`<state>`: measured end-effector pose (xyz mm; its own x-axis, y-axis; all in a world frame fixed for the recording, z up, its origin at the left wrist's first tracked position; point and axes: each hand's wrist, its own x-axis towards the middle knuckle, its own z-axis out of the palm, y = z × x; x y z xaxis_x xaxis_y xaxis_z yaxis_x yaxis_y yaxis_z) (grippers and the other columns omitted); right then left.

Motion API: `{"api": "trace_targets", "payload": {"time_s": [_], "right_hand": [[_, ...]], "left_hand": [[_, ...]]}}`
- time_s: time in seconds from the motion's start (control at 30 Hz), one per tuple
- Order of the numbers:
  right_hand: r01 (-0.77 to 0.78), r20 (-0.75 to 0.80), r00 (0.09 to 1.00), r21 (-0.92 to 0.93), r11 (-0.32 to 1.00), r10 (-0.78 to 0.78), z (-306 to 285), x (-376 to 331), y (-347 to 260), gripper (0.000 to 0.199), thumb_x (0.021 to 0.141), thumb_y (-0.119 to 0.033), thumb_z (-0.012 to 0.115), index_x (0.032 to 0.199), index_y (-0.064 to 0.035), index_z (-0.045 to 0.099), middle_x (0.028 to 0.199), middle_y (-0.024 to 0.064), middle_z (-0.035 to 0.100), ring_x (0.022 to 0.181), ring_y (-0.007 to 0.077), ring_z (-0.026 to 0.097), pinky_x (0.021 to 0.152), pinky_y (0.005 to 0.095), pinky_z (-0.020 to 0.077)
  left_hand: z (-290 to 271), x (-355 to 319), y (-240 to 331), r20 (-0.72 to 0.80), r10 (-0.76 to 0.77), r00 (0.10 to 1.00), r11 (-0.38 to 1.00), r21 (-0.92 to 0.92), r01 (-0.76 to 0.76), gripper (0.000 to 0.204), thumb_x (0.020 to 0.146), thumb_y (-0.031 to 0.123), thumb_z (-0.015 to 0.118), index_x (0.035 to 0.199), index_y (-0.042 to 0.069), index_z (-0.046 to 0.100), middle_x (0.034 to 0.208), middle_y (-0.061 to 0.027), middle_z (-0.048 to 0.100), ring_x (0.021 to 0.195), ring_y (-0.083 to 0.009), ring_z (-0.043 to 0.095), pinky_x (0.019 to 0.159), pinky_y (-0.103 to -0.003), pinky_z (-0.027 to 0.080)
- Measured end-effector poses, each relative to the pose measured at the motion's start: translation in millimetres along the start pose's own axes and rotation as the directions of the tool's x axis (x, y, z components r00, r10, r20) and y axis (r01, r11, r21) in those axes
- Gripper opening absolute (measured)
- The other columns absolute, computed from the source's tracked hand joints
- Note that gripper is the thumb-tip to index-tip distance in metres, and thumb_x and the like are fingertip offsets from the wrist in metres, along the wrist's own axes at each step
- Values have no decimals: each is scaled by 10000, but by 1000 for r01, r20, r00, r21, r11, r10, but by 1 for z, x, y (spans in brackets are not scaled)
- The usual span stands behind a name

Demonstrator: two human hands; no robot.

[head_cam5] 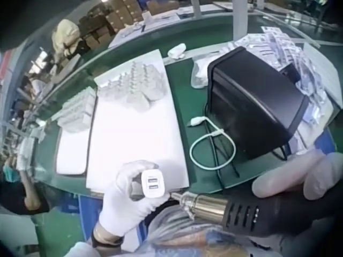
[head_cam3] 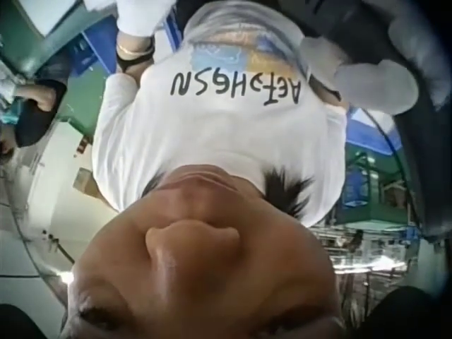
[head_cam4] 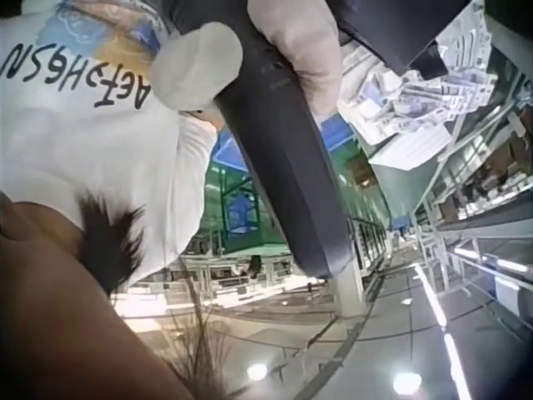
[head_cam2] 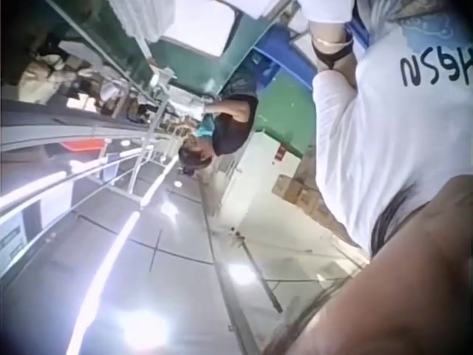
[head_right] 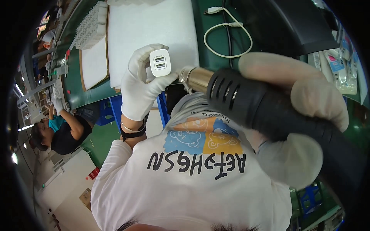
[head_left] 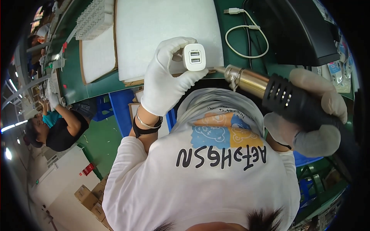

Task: The person picks up a power adapter from a tray, applies heat to the USB ports and the plug side with a heat gun, and then sets it back down to repeat the process with another adapter.

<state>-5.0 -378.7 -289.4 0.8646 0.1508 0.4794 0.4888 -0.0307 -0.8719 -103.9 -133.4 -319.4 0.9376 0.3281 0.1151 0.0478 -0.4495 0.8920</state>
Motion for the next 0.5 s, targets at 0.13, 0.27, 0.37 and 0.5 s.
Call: {"api": "trace_targets", "payload": {"time_s": [0.13, 0.27, 0.37, 0.5], "right_hand": [[76, 23, 997, -20, 997, -76, -16, -1, 6, 377, 943, -138, 578, 1279, -31, 445, 899, 14, 625, 816, 41, 618, 834, 155, 501], [151, 36, 988, -57, 987, -149, -36, -1, 14, 396, 947, -156, 569, 1293, -28, 424, 908, 34, 633, 802, 58, 623, 814, 164, 502], [205, 48, 978, -82, 975, -202, -26, 9, 9, 410, 950, -168, 561, 1304, -26, 409, 916, 49, 639, 792, 71, 627, 799, 172, 503], [281, 73, 959, -113, 953, -274, 12, 17, 24, 430, 954, -185, 552, 1318, -23, 388, 925, 69, 646, 778, 88, 632, 779, 181, 504]], "left_hand": [[0, -2, -1, -6, -17, 1000, 1000, -16, 17, 583, 684, 79, 832, 1194, 67, 551, 1156, -73, 582, 973, -181, 568, 886, -301, 465], [-2, 0, 2, 14, 22, 1000, 1000, 17, -22, 581, 682, 58, 828, 1192, 66, 550, 1159, -73, 582, 977, -183, 566, 888, -302, 462], [1, -2, 3, 13, -8, 1000, 1000, -5, 8, 584, 678, 45, 827, 1192, 64, 549, 1162, -74, 582, 977, -181, 567, 887, -301, 465], [1, -2, 3, 14, -15, 1000, 1000, -14, 15, 588, 673, 34, 827, 1190, 62, 549, 1162, -75, 582, 975, -177, 567, 886, -297, 469]]}}
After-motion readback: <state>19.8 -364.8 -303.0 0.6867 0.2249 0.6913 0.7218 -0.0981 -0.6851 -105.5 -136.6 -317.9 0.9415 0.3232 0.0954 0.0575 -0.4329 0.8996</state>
